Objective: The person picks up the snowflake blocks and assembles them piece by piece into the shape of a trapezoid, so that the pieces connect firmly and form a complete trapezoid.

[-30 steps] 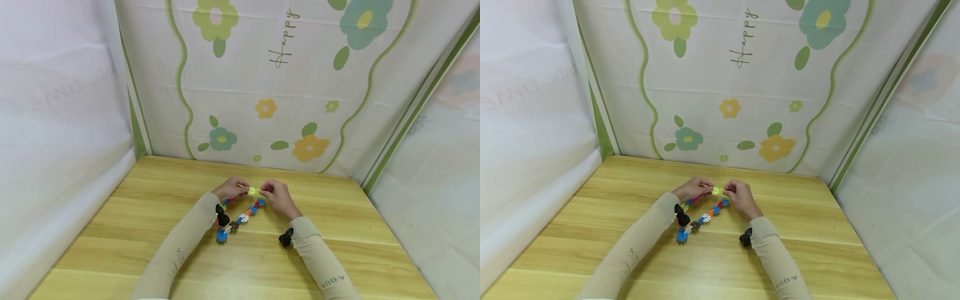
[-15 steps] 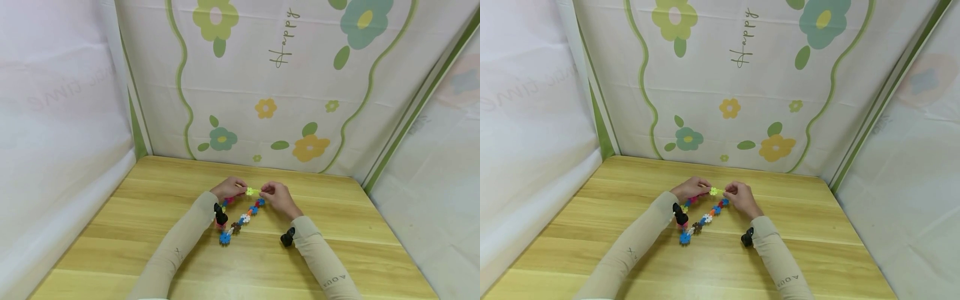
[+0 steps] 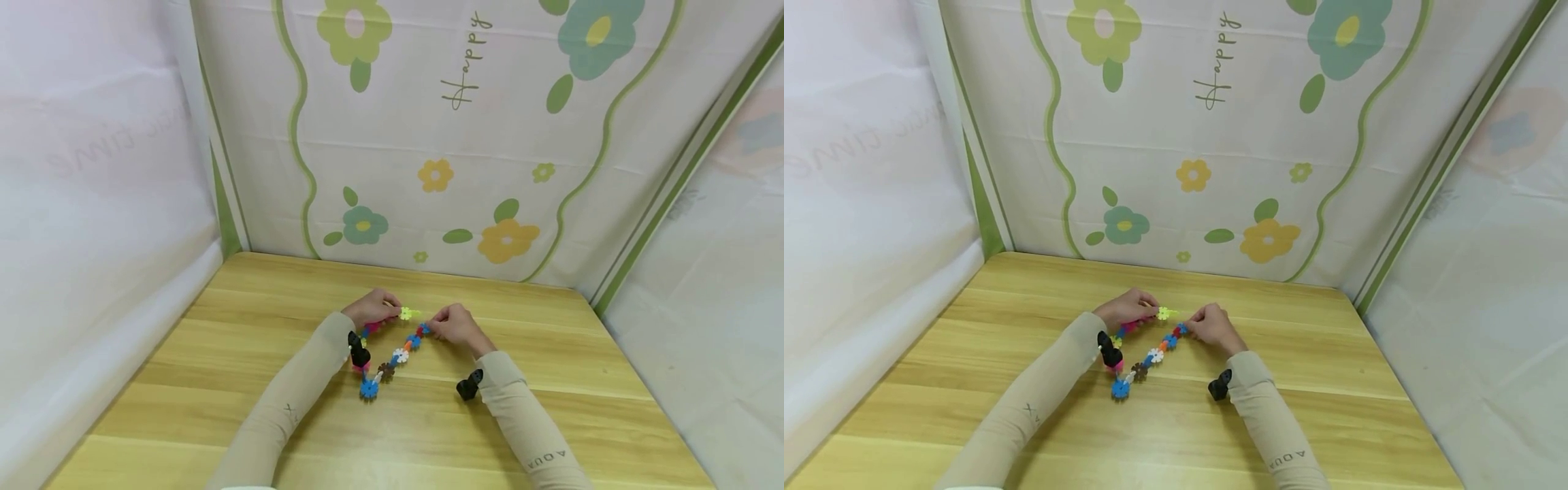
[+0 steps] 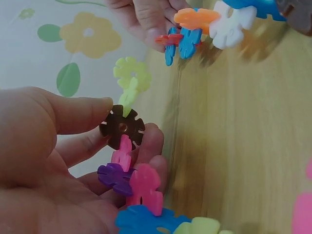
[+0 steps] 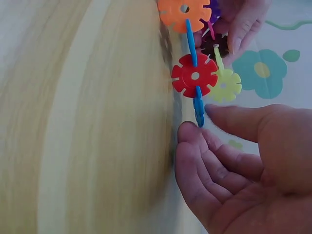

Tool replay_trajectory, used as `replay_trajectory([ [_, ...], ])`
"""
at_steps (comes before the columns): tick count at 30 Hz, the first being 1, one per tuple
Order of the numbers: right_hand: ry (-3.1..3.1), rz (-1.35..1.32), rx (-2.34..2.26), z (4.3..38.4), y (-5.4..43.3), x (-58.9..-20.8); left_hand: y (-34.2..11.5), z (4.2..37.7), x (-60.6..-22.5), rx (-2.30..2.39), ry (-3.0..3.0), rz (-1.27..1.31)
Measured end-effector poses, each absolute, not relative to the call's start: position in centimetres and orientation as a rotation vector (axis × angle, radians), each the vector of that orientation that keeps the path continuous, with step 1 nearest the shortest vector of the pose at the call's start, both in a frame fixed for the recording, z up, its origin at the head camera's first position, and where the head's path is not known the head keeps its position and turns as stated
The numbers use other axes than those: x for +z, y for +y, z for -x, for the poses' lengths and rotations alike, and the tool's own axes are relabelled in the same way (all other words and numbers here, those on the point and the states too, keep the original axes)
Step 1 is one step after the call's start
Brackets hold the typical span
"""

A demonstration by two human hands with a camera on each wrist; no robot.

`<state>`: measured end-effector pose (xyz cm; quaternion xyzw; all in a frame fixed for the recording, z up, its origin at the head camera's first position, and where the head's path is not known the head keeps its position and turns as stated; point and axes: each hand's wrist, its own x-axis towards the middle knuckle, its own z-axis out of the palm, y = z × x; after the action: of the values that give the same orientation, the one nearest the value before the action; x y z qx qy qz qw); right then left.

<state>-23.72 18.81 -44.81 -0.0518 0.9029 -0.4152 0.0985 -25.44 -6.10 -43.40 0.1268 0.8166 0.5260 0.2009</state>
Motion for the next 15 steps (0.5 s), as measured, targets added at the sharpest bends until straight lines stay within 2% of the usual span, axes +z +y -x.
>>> replay_trajectory([
  [6, 2.543, 0.096, -1.435, 23.7, 19.3, -45.3, -6.3, 25.5, -43.4, 1.433, 2.274, -0.377],
  [15, 2.542, 0.142, -1.554, 23.2, 19.3, -43.9, -7.4, 25.6, -43.0, 1.431, 2.207, -0.439],
])
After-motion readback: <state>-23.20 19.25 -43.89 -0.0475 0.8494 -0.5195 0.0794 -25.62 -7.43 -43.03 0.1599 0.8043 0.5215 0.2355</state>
